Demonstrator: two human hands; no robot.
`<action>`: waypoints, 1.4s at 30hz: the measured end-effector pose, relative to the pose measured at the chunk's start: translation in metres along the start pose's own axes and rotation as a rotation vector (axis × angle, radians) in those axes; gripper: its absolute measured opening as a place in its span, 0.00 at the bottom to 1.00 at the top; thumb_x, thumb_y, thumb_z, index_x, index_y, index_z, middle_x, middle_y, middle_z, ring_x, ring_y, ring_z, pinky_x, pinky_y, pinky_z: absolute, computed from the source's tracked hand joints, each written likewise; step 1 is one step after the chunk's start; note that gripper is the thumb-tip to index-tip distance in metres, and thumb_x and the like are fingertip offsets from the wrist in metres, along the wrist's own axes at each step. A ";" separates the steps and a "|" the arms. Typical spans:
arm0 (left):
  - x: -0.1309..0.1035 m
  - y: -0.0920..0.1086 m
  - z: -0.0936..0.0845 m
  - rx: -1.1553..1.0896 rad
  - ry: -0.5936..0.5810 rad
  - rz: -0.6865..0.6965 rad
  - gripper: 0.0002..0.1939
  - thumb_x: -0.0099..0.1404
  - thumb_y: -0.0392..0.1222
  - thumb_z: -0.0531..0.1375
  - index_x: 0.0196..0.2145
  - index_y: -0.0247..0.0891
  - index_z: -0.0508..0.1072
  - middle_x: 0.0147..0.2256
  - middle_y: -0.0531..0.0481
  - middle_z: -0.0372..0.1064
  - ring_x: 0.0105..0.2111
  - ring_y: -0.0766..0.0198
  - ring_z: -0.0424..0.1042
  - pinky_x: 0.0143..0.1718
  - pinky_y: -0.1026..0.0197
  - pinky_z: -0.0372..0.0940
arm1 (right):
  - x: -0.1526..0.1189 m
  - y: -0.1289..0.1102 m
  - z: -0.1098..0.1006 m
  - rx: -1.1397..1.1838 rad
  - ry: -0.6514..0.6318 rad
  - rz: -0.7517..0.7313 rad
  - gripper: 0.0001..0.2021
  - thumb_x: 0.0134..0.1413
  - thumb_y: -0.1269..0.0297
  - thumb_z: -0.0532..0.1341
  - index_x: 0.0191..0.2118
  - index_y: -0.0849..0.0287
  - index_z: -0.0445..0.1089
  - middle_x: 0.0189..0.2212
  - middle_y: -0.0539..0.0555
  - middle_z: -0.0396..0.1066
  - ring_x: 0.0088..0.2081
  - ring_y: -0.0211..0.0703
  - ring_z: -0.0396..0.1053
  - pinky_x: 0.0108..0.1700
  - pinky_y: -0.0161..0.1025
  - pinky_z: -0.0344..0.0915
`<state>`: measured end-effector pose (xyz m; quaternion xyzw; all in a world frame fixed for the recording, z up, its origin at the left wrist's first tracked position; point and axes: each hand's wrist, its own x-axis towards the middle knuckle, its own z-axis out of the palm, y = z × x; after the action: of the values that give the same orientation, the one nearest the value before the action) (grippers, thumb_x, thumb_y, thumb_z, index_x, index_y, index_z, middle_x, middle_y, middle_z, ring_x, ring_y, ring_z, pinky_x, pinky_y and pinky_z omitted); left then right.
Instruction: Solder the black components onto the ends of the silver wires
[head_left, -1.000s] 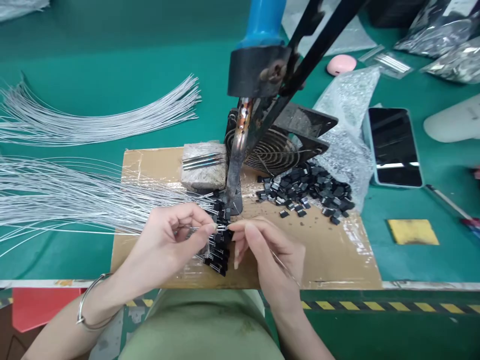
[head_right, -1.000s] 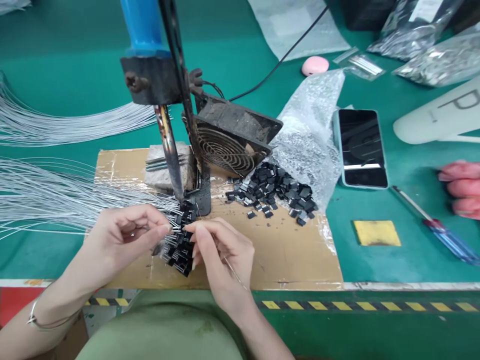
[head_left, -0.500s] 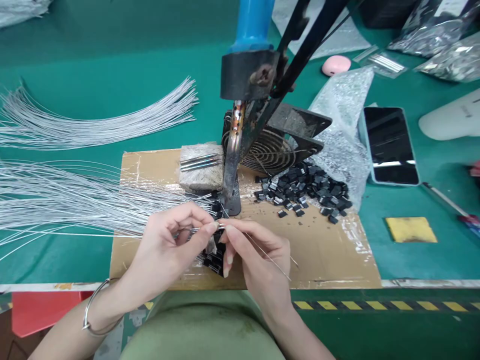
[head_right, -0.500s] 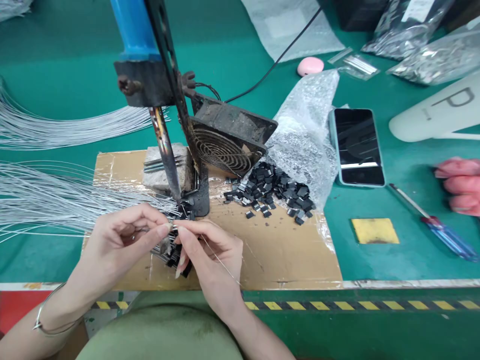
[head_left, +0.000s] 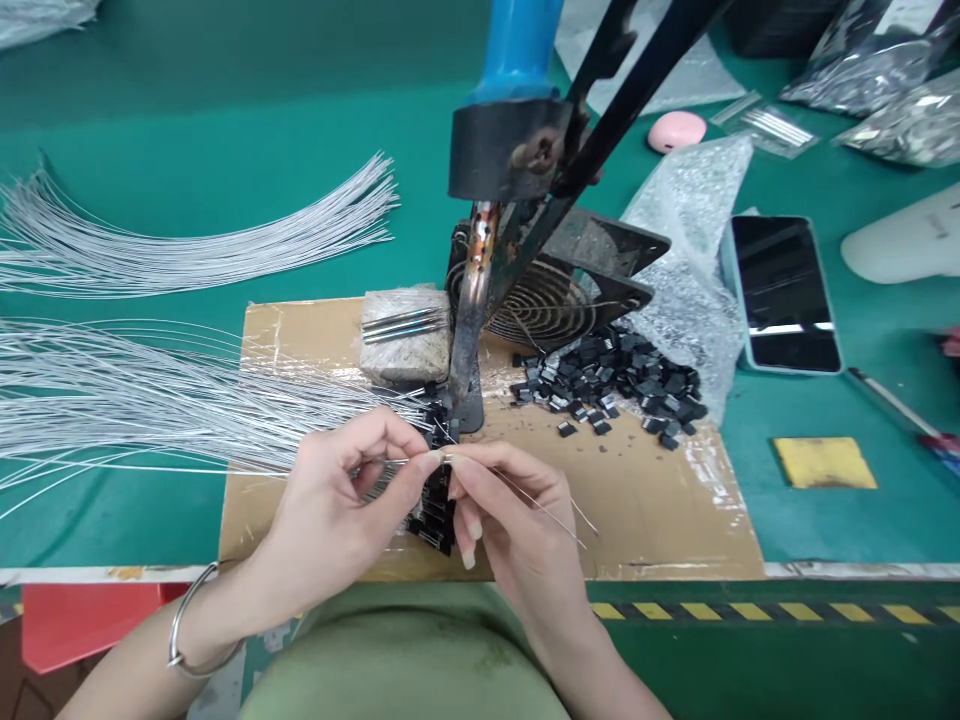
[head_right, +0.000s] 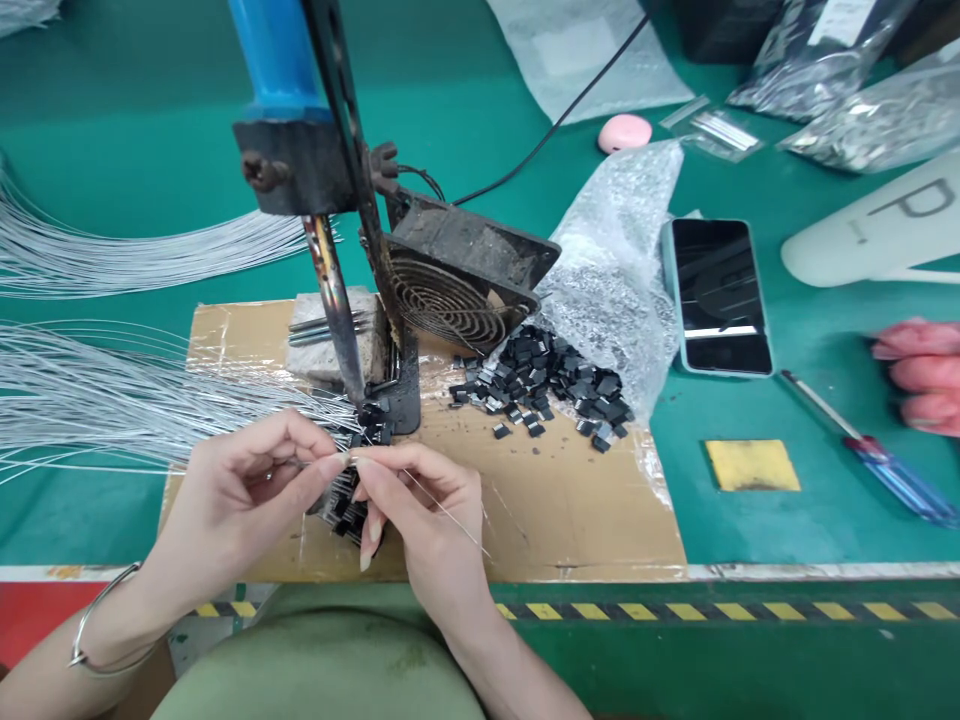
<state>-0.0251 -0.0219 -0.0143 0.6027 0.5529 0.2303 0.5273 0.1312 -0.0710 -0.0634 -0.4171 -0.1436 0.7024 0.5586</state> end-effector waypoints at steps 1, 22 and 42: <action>0.000 0.000 0.000 0.003 0.001 0.004 0.08 0.71 0.41 0.62 0.32 0.38 0.74 0.25 0.54 0.69 0.23 0.67 0.59 0.23 0.63 0.52 | 0.000 -0.001 0.000 0.004 -0.001 0.007 0.04 0.58 0.61 0.74 0.37 0.53 0.86 0.24 0.46 0.76 0.16 0.27 0.68 0.17 0.23 0.68; -0.007 -0.004 0.005 0.084 0.055 0.061 0.09 0.73 0.41 0.61 0.34 0.39 0.76 0.25 0.54 0.69 0.23 0.68 0.58 0.23 0.63 0.52 | 0.002 -0.006 0.002 0.082 -0.001 0.085 0.06 0.53 0.60 0.75 0.32 0.56 0.85 0.21 0.47 0.72 0.14 0.28 0.60 0.13 0.26 0.64; -0.008 -0.008 0.017 -0.128 0.134 -0.002 0.08 0.72 0.41 0.63 0.33 0.38 0.74 0.26 0.51 0.75 0.25 0.66 0.69 0.25 0.64 0.58 | 0.001 -0.002 0.006 0.126 -0.012 0.055 0.07 0.58 0.58 0.72 0.37 0.54 0.86 0.24 0.47 0.75 0.15 0.28 0.65 0.15 0.25 0.69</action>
<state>-0.0163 -0.0370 -0.0247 0.5503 0.5717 0.3045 0.5269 0.1276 -0.0680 -0.0589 -0.3804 -0.0909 0.7278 0.5634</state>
